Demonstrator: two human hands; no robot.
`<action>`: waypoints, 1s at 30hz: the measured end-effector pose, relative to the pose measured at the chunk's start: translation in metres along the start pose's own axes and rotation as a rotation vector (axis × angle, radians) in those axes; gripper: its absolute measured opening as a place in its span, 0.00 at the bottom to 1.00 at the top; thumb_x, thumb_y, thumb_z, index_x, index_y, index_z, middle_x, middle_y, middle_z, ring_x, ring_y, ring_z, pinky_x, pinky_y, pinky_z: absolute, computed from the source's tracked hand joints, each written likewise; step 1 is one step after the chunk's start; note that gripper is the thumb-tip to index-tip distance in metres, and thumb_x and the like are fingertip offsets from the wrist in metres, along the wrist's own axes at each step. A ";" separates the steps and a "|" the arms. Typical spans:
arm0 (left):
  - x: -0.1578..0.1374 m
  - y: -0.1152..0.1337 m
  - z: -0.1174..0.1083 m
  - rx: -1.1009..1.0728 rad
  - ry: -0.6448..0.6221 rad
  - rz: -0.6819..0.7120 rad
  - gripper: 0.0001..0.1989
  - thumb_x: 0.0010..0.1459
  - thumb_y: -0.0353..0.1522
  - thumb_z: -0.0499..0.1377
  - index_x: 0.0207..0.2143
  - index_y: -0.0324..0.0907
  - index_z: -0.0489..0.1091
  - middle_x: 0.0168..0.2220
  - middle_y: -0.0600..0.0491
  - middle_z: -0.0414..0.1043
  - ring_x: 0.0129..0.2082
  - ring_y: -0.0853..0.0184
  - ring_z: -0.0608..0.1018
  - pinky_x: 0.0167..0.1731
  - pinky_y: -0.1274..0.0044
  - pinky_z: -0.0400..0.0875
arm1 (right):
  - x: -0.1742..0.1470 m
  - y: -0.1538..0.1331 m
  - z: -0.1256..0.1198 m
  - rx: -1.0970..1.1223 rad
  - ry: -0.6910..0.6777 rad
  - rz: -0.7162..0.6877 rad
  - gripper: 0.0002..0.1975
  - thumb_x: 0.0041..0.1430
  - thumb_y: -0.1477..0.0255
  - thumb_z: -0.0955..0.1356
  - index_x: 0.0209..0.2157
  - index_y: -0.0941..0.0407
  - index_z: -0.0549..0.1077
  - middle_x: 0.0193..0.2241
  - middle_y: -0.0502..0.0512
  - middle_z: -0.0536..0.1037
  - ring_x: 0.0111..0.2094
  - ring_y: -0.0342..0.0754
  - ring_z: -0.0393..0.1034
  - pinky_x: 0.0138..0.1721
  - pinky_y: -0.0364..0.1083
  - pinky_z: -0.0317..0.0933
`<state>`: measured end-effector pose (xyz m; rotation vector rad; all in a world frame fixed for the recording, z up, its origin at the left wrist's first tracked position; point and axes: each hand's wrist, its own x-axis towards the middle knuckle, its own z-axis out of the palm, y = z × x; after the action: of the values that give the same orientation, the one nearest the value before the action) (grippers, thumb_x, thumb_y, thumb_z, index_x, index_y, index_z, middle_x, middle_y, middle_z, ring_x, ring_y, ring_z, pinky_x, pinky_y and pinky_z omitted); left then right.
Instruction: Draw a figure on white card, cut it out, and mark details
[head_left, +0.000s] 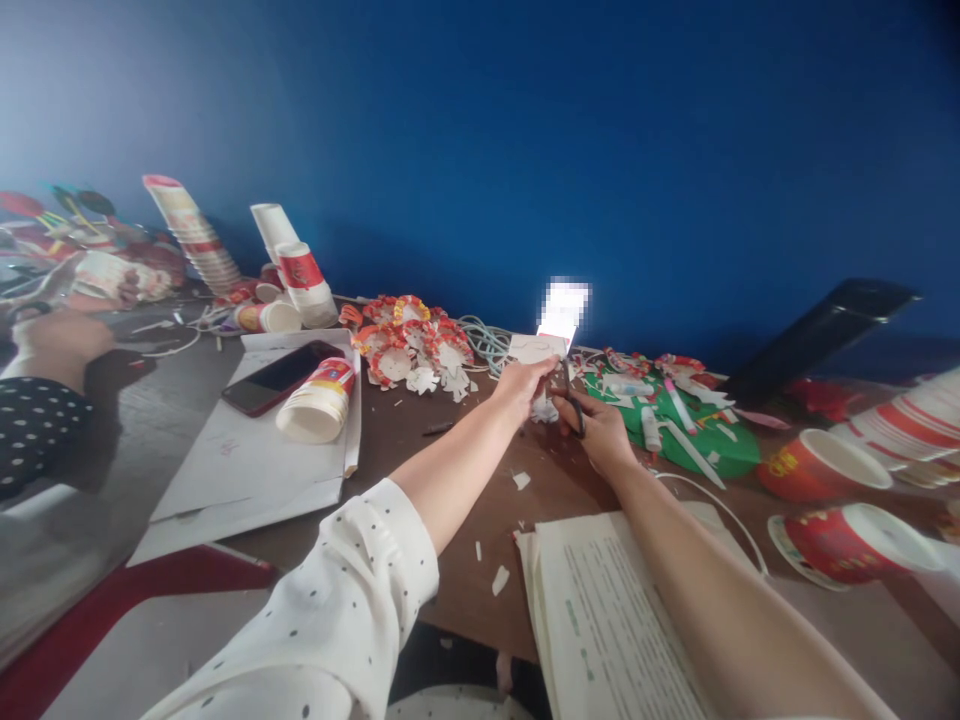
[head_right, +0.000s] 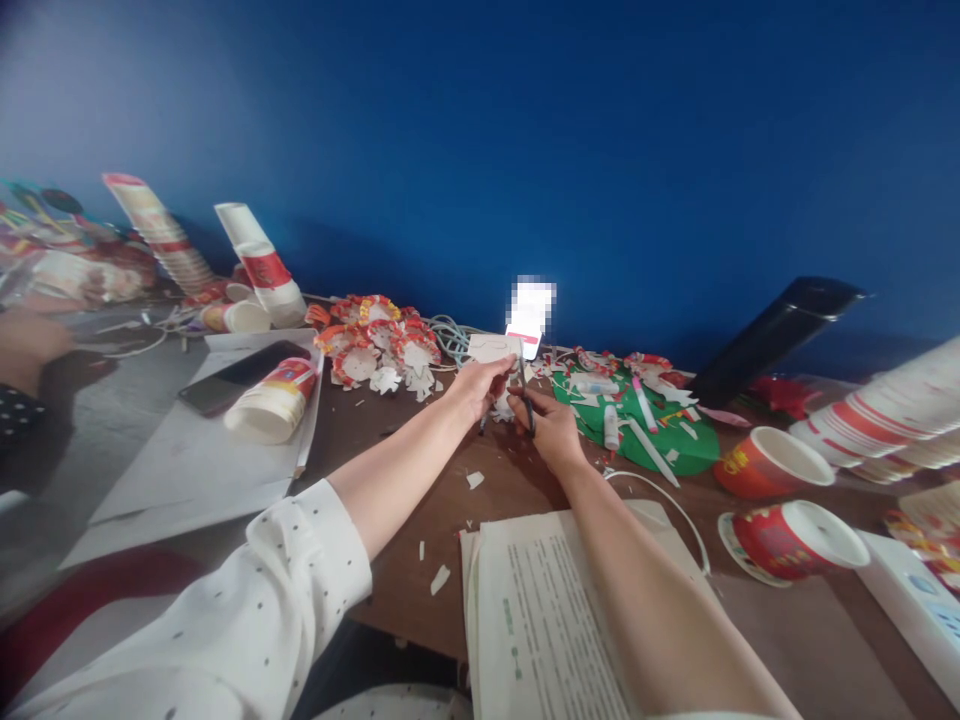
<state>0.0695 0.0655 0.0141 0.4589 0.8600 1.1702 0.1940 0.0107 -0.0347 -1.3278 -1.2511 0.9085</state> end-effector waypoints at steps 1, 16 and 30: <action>-0.001 0.001 0.000 0.021 -0.023 0.008 0.08 0.51 0.20 0.68 0.24 0.35 0.74 0.19 0.55 0.71 0.18 0.76 0.68 0.23 0.80 0.62 | 0.000 -0.001 -0.001 0.017 -0.001 -0.003 0.26 0.46 0.54 0.77 0.42 0.58 0.83 0.16 0.46 0.69 0.20 0.42 0.60 0.24 0.44 0.55; 0.001 0.000 -0.003 0.082 -0.075 0.006 0.10 0.46 0.22 0.72 0.23 0.36 0.73 0.20 0.55 0.72 0.20 0.75 0.70 0.25 0.79 0.63 | 0.000 0.000 -0.001 0.079 0.023 -0.017 0.26 0.46 0.54 0.78 0.42 0.58 0.83 0.17 0.45 0.68 0.20 0.41 0.59 0.23 0.43 0.53; 0.002 -0.001 -0.004 0.065 -0.072 -0.042 0.10 0.50 0.24 0.71 0.24 0.36 0.72 0.18 0.55 0.70 0.18 0.77 0.69 0.20 0.82 0.60 | 0.001 0.005 -0.001 0.057 0.015 -0.051 0.24 0.49 0.54 0.76 0.41 0.57 0.83 0.17 0.45 0.67 0.21 0.42 0.57 0.23 0.44 0.50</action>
<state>0.0672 0.0662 0.0102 0.5311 0.8436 1.0834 0.1963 0.0124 -0.0394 -1.2506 -1.2335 0.8897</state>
